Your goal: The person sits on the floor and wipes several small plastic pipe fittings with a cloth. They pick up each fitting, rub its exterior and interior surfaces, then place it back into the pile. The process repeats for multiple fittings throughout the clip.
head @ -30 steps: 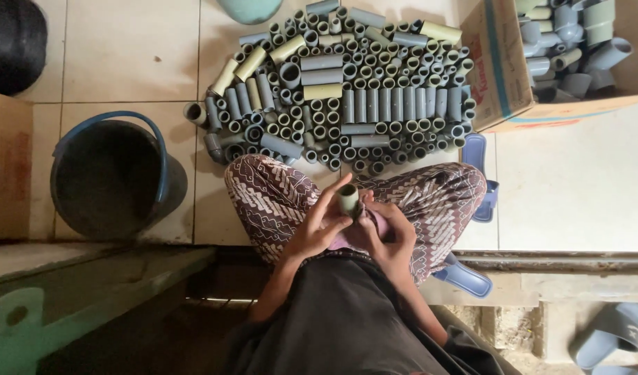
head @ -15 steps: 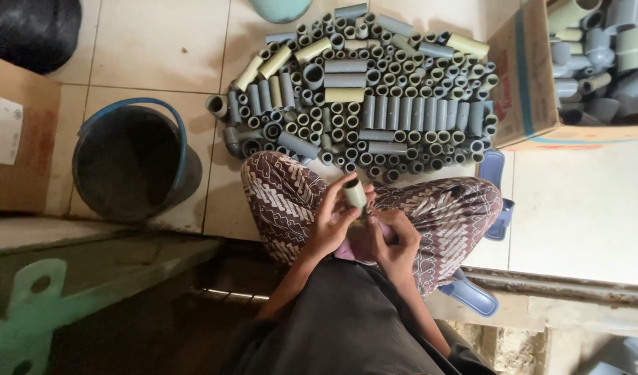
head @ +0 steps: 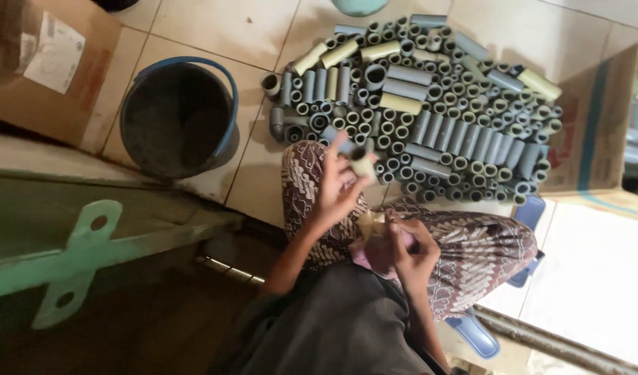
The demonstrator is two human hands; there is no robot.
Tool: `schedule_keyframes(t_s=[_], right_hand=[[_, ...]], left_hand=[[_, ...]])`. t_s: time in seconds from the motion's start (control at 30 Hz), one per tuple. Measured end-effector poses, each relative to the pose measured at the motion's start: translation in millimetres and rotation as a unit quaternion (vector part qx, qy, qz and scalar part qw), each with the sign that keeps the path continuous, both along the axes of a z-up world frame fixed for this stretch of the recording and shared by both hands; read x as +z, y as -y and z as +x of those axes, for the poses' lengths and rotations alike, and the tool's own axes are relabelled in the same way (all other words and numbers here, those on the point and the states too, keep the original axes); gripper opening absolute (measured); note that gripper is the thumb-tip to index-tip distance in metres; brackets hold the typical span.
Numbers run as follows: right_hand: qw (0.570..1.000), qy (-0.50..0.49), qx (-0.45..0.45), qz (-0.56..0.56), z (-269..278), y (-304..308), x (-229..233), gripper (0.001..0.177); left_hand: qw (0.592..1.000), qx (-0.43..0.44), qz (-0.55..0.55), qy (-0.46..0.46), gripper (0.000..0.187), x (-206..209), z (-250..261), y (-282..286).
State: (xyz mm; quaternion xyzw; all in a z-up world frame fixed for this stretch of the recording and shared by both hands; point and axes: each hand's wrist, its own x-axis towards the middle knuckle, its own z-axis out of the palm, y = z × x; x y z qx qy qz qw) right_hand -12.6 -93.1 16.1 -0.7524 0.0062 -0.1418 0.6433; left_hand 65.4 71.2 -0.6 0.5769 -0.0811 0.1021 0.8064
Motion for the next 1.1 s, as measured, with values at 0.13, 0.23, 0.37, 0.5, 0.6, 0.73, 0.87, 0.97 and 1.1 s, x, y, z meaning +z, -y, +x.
schedule_keyframes(t_s=[0.13, 0.23, 0.37, 0.5, 0.6, 0.73, 0.87, 0.97, 1.1], right_hand=[[1.000, -0.016, 0.008, 0.005, 4.8, 13.2, -22.3, 0.002], [0.999, -0.039, -0.005, 0.023, 3.4, 20.9, -43.8, 0.003], [0.990, -0.135, -0.021, -0.029, 6.0, 22.1, -47.9, 0.013], [0.982, -0.181, -0.046, -0.041, 16.8, 18.4, -52.3, 0.016], [0.979, -0.193, -0.048, -0.035, 24.9, 16.5, -61.0, 0.016], [0.979, -0.198, -0.044, 0.001, 36.7, 10.9, -71.0, 0.016], [0.977, -0.212, -0.040, 0.002, 45.5, 7.5, -75.0, 0.017], [0.977, -0.209, -0.030, 0.006, 48.5, 7.3, -78.2, 0.016], [0.978, -0.205, -0.023, 0.014, 48.9, 13.9, -84.4, 0.016]], left_hand=[[0.992, 0.107, 0.057, -0.023, 0.057, -32.1, 51.9, -75.3], [0.966, 0.226, 0.108, -0.062, 0.049, -55.0, 95.1, -129.1], [0.920, 0.309, 0.243, -0.007, 0.031, -119.4, 155.6, -187.5], [0.878, 0.364, 0.307, 0.045, 0.037, -198.7, 208.4, -234.3], [0.850, 0.378, 0.363, 0.050, 0.028, -191.0, 217.8, -244.1], [0.821, 0.387, 0.419, 0.034, 0.029, -190.8, 226.3, -255.4], [0.782, 0.352, 0.514, -0.014, 0.033, -198.2, 225.9, -262.5], [0.766, 0.324, 0.555, -0.035, 0.034, -189.3, 226.4, -264.6], [0.728, 0.273, 0.624, -0.077, 0.036, -187.0, 232.5, -268.7]])
